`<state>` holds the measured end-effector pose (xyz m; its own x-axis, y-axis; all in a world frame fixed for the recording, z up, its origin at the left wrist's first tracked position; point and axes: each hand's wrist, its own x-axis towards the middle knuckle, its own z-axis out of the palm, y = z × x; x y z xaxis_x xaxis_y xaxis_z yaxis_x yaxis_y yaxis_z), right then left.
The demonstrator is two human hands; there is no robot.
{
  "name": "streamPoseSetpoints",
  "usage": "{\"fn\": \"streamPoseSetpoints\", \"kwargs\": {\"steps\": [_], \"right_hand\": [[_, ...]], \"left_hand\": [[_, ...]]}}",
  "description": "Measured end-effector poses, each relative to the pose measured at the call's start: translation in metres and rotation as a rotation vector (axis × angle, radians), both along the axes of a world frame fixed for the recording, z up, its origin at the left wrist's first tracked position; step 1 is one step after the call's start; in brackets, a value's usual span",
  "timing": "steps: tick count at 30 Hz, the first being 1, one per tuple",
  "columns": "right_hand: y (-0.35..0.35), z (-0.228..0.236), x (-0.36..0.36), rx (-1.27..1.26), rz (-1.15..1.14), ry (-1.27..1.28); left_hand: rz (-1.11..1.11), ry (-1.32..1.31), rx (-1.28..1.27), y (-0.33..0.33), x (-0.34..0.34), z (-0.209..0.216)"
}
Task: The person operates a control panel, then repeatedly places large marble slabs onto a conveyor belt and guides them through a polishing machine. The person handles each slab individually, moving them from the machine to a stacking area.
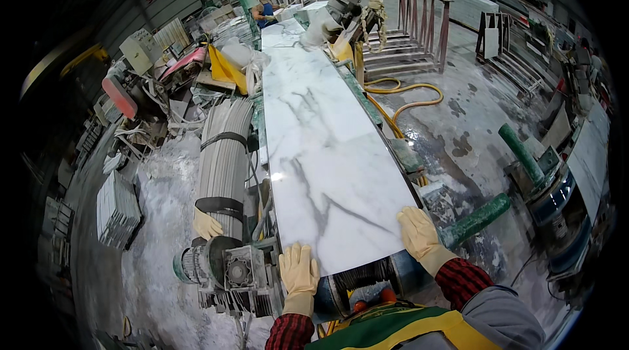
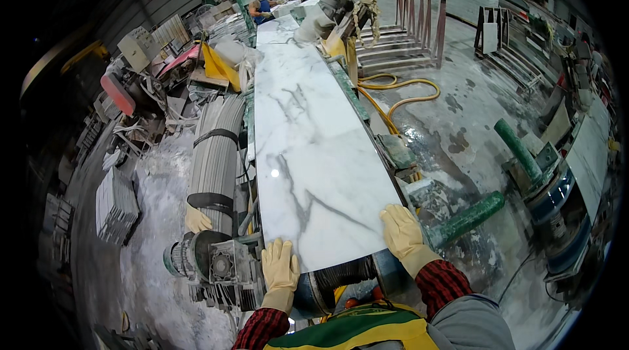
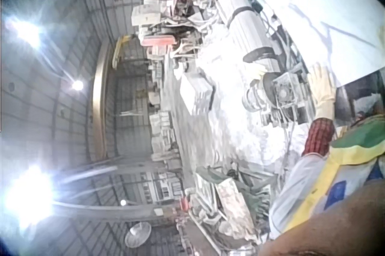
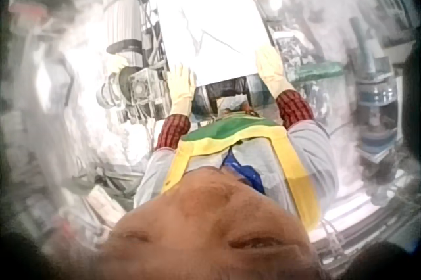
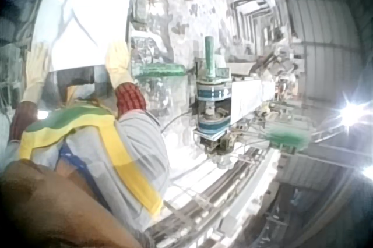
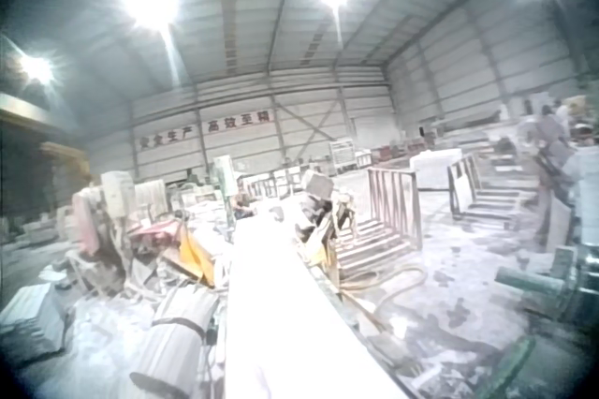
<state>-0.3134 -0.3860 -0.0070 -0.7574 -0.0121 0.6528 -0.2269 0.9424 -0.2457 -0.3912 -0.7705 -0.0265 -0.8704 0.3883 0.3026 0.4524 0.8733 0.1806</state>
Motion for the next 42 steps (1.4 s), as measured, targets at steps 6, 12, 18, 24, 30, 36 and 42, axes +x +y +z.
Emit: {"fn": "streamPoseSetpoints", "kwargs": {"steps": [6, 12, 18, 24, 30, 36, 42], "right_hand": [[-0.002, 0.000, 0.003, 0.015, -0.001, 0.021], [0.000, 0.001, 0.005, -0.002, 0.005, -0.024], [-0.003, 0.003, 0.011, 0.007, 0.014, -0.004], [-0.004, 0.007, 0.015, -0.013, 0.027, -0.006], [-0.003, 0.002, 0.018, -0.006, 0.026, 0.027], [0.000, -0.006, 0.025, -0.005, 0.014, 0.003], [0.000, -0.010, 0.031, -0.019, 0.003, -0.032]], "left_hand": [[-0.002, 0.009, 0.015, -0.001, 0.003, -0.002], [-0.022, 0.021, 0.032, -0.001, 0.006, -0.002], [-0.038, 0.052, 0.078, -0.004, 0.010, -0.005], [-0.060, 0.123, 0.088, -0.002, 0.014, 0.002], [-0.081, 0.148, 0.088, -0.001, 0.017, 0.007], [-0.083, 0.114, 0.090, -0.002, 0.021, 0.007], [-0.075, 0.104, 0.038, -0.004, 0.024, 0.001]]}}
